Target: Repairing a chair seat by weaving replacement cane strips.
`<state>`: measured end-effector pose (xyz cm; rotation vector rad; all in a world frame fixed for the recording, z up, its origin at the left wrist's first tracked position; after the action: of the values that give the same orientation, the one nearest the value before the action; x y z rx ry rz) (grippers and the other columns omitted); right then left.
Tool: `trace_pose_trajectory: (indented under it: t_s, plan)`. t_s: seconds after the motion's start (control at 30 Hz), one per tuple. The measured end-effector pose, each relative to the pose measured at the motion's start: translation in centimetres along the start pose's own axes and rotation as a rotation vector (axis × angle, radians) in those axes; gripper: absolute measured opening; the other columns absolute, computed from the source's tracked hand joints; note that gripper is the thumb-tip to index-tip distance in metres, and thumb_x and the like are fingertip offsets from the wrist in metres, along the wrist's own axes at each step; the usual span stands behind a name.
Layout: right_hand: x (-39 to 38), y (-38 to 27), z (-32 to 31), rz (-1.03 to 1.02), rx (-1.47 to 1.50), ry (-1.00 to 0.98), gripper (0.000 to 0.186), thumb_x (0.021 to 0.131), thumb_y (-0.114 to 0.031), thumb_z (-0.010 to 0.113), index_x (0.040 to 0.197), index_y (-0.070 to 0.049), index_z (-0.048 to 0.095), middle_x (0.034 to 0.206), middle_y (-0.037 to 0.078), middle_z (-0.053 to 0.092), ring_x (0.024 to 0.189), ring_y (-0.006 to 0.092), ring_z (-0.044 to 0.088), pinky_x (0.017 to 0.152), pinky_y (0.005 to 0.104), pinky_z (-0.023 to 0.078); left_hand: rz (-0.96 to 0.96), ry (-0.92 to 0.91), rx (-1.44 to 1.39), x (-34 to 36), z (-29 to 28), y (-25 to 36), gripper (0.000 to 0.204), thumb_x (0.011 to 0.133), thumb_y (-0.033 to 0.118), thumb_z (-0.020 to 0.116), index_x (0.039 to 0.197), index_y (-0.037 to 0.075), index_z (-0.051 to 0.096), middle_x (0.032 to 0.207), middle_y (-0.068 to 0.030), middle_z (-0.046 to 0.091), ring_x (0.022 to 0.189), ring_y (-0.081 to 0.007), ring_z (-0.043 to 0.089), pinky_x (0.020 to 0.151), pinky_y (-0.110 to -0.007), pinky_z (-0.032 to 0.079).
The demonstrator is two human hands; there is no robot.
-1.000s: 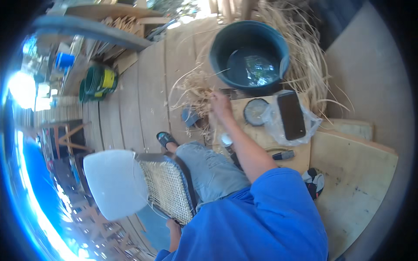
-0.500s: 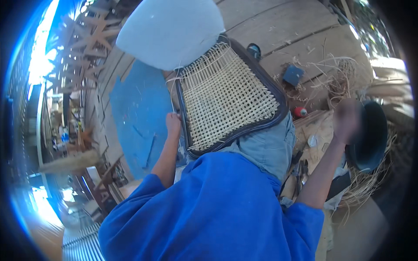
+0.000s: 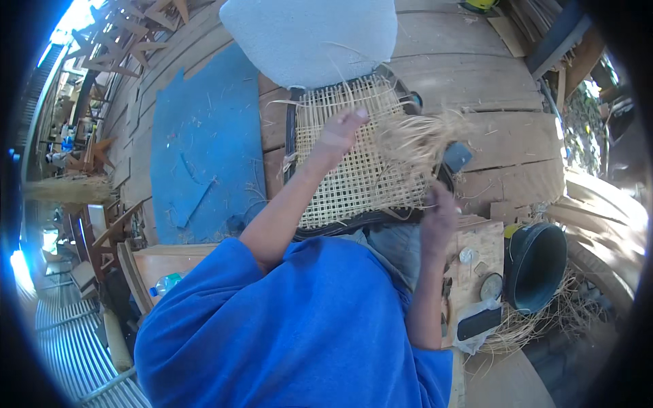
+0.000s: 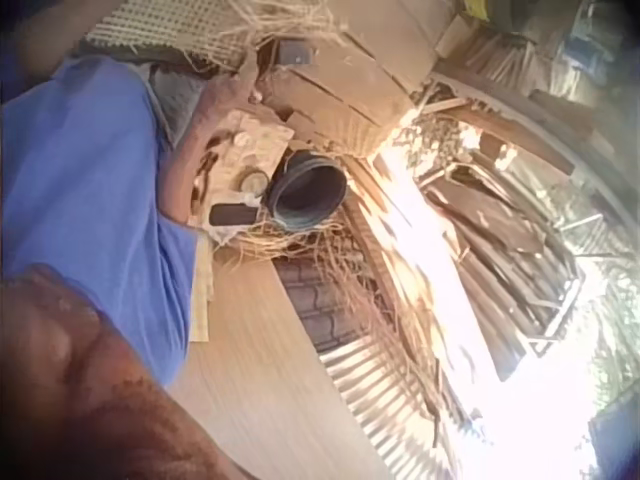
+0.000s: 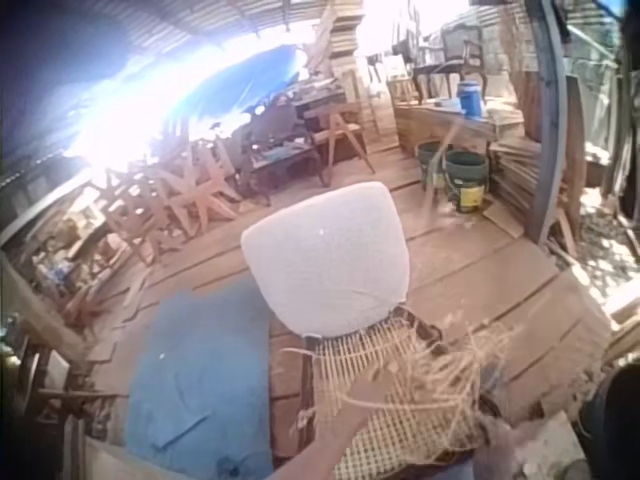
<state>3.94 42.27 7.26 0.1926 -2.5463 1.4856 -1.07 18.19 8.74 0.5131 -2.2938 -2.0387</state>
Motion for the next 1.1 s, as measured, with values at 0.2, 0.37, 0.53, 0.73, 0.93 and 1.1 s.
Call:
trace_pose_trajectory:
  t_s: [0.2,0.37,0.53,0.73,0.93,1.1]
  plan:
    - [-2.2,-0.9,2.1,0.039,-0.062,-0.219,0.026,0.080,-0.002,0.050,0.106,-0.003,0.050,0.096,0.010,0.055,0.090,0.0178,0.052,0.079,0.0266,0.041,-0.262,-0.314,0.127,-0.8,1.3,-3.2,0.036,0.082,0.033,0.054,0.092,-0.001,0.055,0.074,-0.0043,0.056,0.062,-0.0105,0.050,0.055,-0.024,0.041]
    - [-2.4,-1.6,-4.3,0.127,0.008,0.112,0.052,0.075,0.003,0.046,0.125,-0.001,0.032,0.121,0.013,0.039,0.106,0.0196,0.041,0.088,0.0275,0.034,-0.257,-0.290,-0.014,-2.4,2.2,-4.5,0.030,0.082,0.033,0.052,0.084,0.003,0.054,0.059,0.0012,0.049,0.044,-0.0046,0.038,0.037,-0.020,0.030]
    - [-1.8,-3.5,-6.1,0.204,0.160,0.133,0.063,0.072,-0.003,0.056,0.128,-0.001,0.028,0.124,0.013,0.037,0.111,0.0219,0.036,0.092,0.0319,0.030,-0.419,-0.210,-0.391,-4.3,3.5,-4.2,0.036,0.079,0.028,0.057,0.106,0.007,0.046,0.063,0.0028,0.048,0.042,-0.0031,0.034,0.035,-0.018,0.025]
    - [-0.1,-5.3,1.3,-0.035,-0.367,-0.238,0.078,0.058,-0.020,0.072,0.124,-0.004,0.033,0.126,0.018,0.031,0.115,0.0346,0.031,0.095,0.0425,0.027,-0.232,-0.187,-0.454,-5.5,5.5,-2.0,0.034,0.081,0.022,0.056,0.107,0.003,0.045,0.069,0.0044,0.048,0.049,-0.0017,0.036,0.040,-0.017,0.029]
    - [1.8,-4.0,-0.5,-0.040,-0.411,0.063,0.056,0.064,-0.017,0.065,0.115,-0.007,0.044,0.117,0.014,0.042,0.109,0.0302,0.040,0.089,0.0440,0.028,-0.008,-0.325,-0.230,-6.2,7.5,1.4,0.034,0.084,0.022,0.049,0.113,0.004,0.046,0.072,0.0038,0.049,0.047,-0.0019,0.032,0.039,-0.016,0.025]
    - [5.8,1.6,-6.8,0.040,-0.117,0.330,0.029,0.069,-0.010,0.059,0.098,-0.006,0.057,0.096,0.013,0.056,0.093,0.0262,0.052,0.079,0.0316,0.037,-0.197,-0.344,-0.278,-3.8,5.3,2.0,0.045,0.086,0.033,0.042,0.121,0.005,0.040,0.105,-0.0105,0.052,0.042,-0.0004,0.031,0.034,-0.013,0.023]
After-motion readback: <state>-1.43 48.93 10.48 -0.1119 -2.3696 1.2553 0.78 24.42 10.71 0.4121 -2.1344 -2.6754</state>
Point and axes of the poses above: each hand's wrist, its own x-axis towards the middle knuckle, its own z-axis out of the palm, y = z × x, the point moved 6 cm from there along x, towards the middle knuckle
